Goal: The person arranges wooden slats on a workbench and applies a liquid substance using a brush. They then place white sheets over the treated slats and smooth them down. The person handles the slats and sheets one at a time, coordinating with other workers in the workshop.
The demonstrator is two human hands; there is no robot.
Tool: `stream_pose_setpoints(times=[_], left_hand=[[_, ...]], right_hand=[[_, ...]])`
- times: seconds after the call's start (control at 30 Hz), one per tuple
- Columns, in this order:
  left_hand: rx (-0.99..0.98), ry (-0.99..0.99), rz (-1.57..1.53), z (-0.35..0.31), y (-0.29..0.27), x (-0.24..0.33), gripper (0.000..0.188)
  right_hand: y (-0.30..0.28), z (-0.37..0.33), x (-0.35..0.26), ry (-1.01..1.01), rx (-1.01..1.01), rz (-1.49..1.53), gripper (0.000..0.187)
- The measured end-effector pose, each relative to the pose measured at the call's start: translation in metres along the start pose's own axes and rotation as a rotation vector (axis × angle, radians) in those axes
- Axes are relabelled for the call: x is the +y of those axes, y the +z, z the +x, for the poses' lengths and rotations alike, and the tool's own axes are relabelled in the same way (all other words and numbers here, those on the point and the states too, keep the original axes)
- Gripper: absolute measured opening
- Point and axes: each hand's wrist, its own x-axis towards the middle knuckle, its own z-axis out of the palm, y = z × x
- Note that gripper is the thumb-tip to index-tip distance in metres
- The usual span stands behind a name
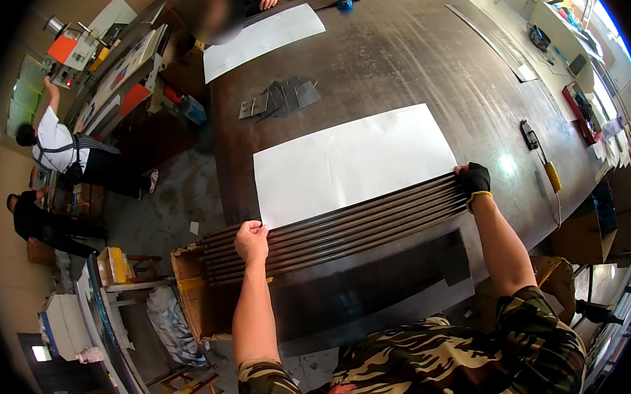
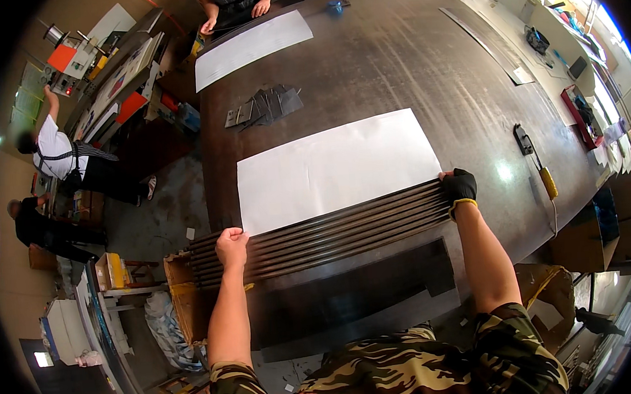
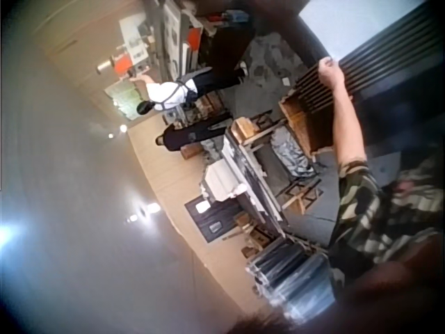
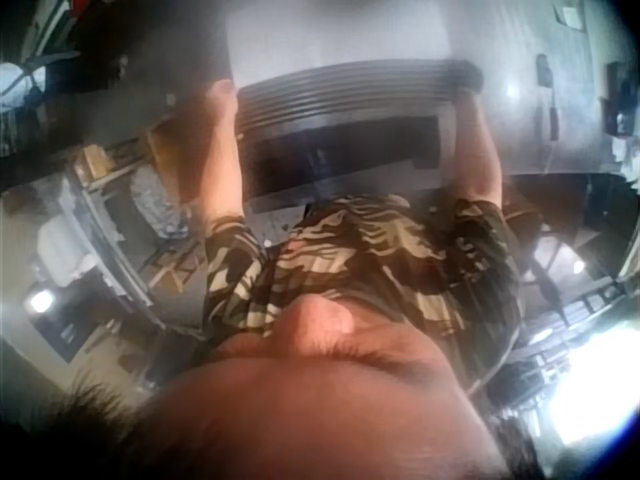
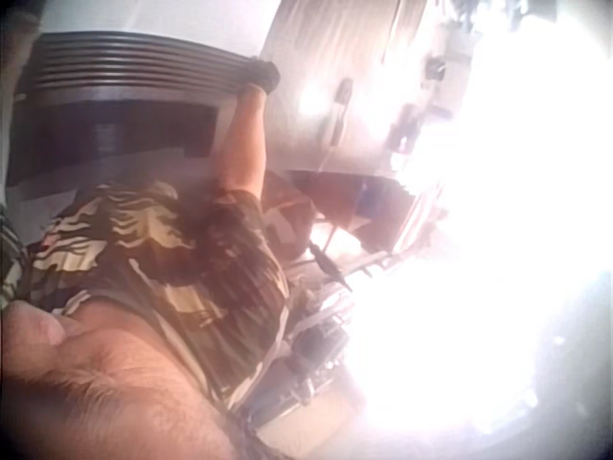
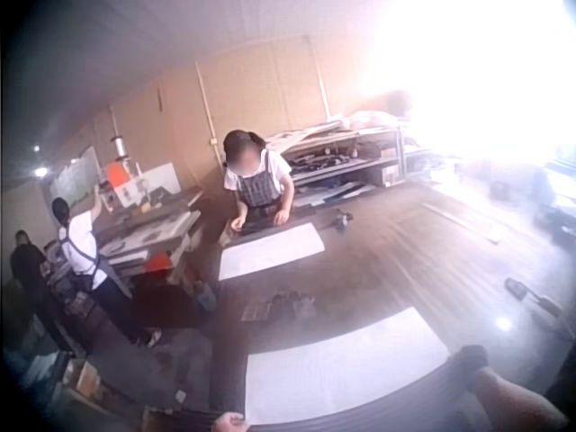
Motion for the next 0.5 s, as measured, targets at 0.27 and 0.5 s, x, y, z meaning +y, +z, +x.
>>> stream_pose_setpoints(times=[0.27,0.5], left_hand=[[0.023,-0.109,0.277,0.001,-0.016,0.007,0.042],[0.03,0.646,0.127,-0.042,0.013,0.035,0.039]], right_hand=[[-0.008,-0.011,-0.018,0.019,0.013,-0.077,0.029],[0.035,-0.08,-0.043,-0.755,0.197,-0.337,0.035]])
